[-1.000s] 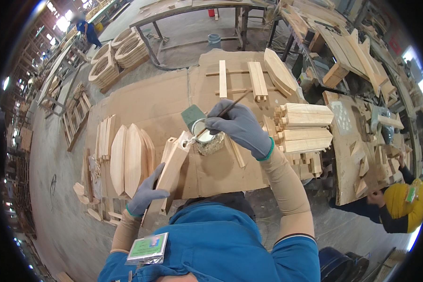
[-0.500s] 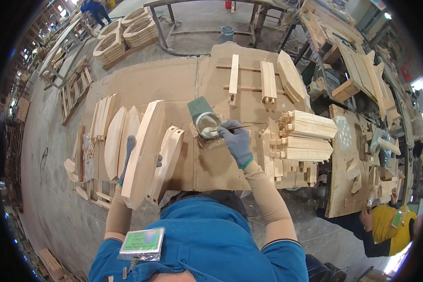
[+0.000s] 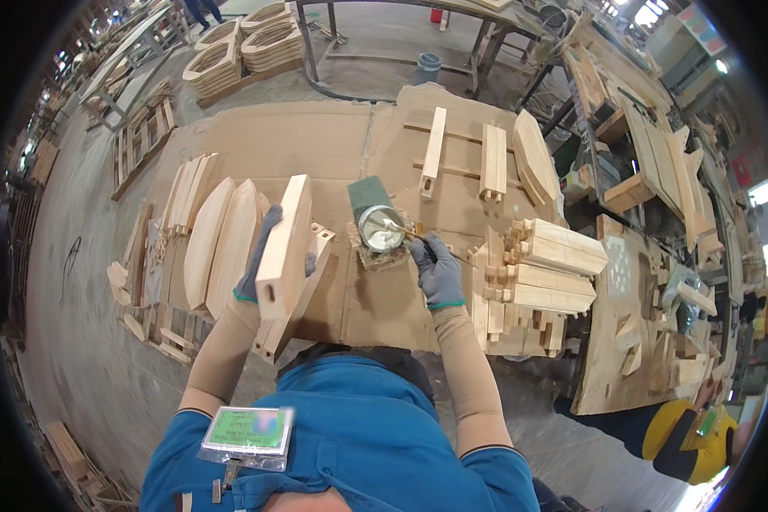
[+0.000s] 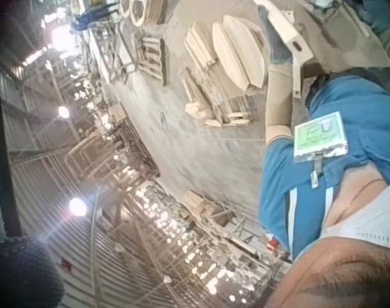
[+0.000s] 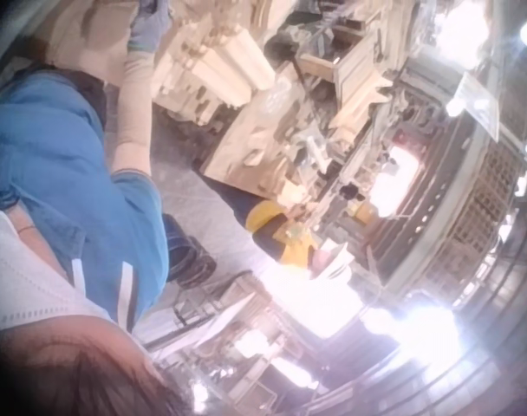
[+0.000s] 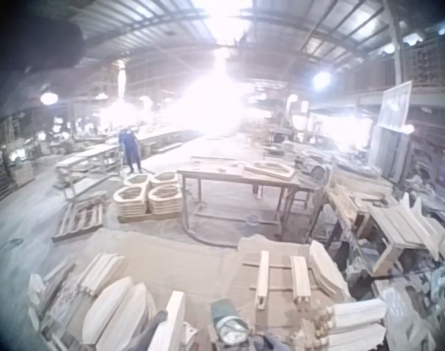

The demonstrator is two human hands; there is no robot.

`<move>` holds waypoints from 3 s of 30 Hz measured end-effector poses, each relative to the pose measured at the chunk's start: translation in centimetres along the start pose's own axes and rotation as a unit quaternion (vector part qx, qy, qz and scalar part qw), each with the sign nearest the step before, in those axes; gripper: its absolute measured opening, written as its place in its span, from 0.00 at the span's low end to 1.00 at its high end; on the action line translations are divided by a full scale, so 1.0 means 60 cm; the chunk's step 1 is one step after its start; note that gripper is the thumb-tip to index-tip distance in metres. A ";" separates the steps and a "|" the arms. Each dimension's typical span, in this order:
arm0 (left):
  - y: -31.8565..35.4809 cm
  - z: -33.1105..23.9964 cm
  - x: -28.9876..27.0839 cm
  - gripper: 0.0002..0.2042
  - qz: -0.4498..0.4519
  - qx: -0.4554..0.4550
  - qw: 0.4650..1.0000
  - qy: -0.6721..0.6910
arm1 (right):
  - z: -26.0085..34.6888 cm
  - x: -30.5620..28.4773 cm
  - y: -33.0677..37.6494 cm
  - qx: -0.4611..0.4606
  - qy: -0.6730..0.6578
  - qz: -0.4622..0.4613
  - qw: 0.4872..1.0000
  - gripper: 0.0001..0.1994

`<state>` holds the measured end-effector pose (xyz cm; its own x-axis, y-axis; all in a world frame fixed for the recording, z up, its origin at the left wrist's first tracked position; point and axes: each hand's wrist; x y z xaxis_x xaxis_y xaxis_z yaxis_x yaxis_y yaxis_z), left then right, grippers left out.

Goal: The person sits on the floor and opens a container of white adhesive. They then walk to a workbench in a workshop and apply the adhesive to small wooden pieces using a brush, placing the coated pieces into a stack.

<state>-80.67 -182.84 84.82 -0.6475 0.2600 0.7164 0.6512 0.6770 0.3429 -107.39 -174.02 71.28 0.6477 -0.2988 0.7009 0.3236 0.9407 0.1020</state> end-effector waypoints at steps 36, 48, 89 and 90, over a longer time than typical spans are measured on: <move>-0.032 0.032 -0.017 0.25 0.115 0.021 0.993 0.010 | 0.120 0.286 0.146 0.056 0.087 0.182 0.978 0.08; -0.025 0.020 -0.007 0.22 0.081 0.012 0.997 0.013 | 0.107 0.252 0.148 0.056 0.136 0.242 0.959 0.06; -0.065 -0.001 -0.044 0.37 -0.030 0.140 0.989 0.042 | 0.166 0.346 0.162 -0.257 0.507 0.286 0.771 0.09; -0.061 -0.008 -0.036 0.36 -0.025 0.138 0.988 0.059 | 0.157 0.337 0.168 -0.265 0.466 0.260 0.803 0.09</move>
<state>-81.48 -186.19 82.34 -0.6154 0.1506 0.7737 0.4760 0.8534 0.2125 -97.53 -169.07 93.09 0.9455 -0.1104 -0.3062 -0.0696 0.8503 -0.5217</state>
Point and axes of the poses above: each hand's wrist, its own y-axis away from the middle knuckle, its own x-axis out of the palm, z = x × y, and after that the axes turned 15 degrees about z, right-handed
